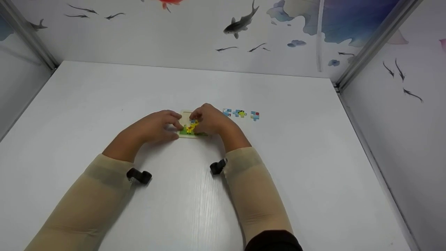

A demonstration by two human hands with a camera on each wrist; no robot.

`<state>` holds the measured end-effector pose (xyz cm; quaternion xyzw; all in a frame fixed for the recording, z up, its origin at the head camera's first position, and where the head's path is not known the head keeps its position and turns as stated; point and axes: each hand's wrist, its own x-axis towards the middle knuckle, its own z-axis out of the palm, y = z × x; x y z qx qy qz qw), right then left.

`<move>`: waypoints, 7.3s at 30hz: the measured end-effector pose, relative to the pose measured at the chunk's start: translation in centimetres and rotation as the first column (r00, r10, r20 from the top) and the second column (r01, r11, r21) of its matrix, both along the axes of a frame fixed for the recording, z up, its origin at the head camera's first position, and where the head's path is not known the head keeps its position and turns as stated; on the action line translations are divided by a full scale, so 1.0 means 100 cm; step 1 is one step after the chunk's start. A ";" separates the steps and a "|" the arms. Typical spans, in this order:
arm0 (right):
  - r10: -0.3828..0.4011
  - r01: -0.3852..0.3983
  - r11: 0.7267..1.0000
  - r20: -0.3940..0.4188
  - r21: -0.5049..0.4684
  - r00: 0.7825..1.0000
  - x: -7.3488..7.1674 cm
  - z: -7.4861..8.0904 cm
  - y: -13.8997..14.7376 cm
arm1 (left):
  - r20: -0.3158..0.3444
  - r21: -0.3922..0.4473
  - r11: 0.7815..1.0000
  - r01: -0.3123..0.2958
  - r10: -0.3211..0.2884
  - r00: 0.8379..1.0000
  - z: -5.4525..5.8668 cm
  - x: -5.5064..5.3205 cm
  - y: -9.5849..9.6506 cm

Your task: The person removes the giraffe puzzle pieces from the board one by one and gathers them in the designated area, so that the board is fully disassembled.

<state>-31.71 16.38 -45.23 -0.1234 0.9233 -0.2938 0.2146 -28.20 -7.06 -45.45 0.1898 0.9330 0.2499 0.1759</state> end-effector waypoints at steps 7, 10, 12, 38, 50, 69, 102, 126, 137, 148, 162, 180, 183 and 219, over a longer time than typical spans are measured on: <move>-0.010 0.010 1.000 0.003 -0.027 1.000 0.000 -0.001 0.002 | -0.011 0.006 1.000 -0.007 0.007 1.000 -0.001 0.000 0.001; -0.021 0.021 0.999 0.017 -0.035 1.000 -0.001 0.000 0.003 | -0.005 0.003 1.000 -0.014 0.014 1.000 -0.001 0.000 0.001; -0.031 0.032 0.999 0.025 -0.039 0.999 -0.001 0.001 0.002 | -0.001 0.001 1.000 -0.019 0.019 1.000 0.000 0.001 0.002; 0.012 -0.012 0.999 -0.011 -0.030 1.000 -0.004 -0.001 0.012 | 0.007 -0.004 1.000 -0.014 0.014 1.000 0.002 0.000 0.002; -0.015 0.010 0.997 -0.067 -0.076 0.998 -0.005 0.006 0.027 | 0.033 0.002 0.999 -0.033 0.033 0.999 0.002 0.000 0.003; -0.181 0.181 0.984 -0.043 0.001 0.983 0.001 0.020 0.135 | -0.002 0.010 1.000 -0.008 0.008 1.000 0.000 0.002 0.001; -0.158 0.158 0.986 0.009 0.062 0.987 0.001 0.025 0.108 | 0.013 0.008 0.999 -0.035 0.035 0.999 0.003 0.002 0.001; 0.094 -0.093 0.995 -0.029 0.044 0.995 -0.002 0.008 0.030 | 0.035 0.013 0.999 -0.034 0.033 0.999 0.000 -0.002 0.002; 0.051 -0.050 0.998 -0.021 0.046 0.998 0.000 0.006 0.026 | 0.035 0.004 0.999 -0.049 0.049 0.998 0.000 -0.001 0.003; 0.053 -0.051 0.997 -0.040 0.064 0.998 0.001 0.010 0.027 | 0.033 0.005 0.999 -0.046 0.046 0.998 -0.001 -0.002 0.003; 0.074 -0.074 0.997 -0.002 0.030 0.997 0.000 0.008 0.030 | 0.025 -0.030 0.999 -0.031 0.032 0.999 0.003 -0.001 0.006; 0.039 -0.039 0.998 -0.003 0.041 0.999 0.001 0.012 0.030 | 0.027 -0.019 0.999 -0.035 0.036 0.999 0.002 -0.001 0.005; 0.021 -0.021 0.999 -0.004 0.033 1.000 -0.001 0.012 0.034 | 0.024 -0.014 0.999 -0.032 0.033 0.999 0.004 0.000 0.004; -0.274 0.274 0.962 0.074 0.010 0.959 0.007 0.015 0.188 | 0.027 0.012 0.999 -0.034 0.034 0.999 0.001 0.001 0.002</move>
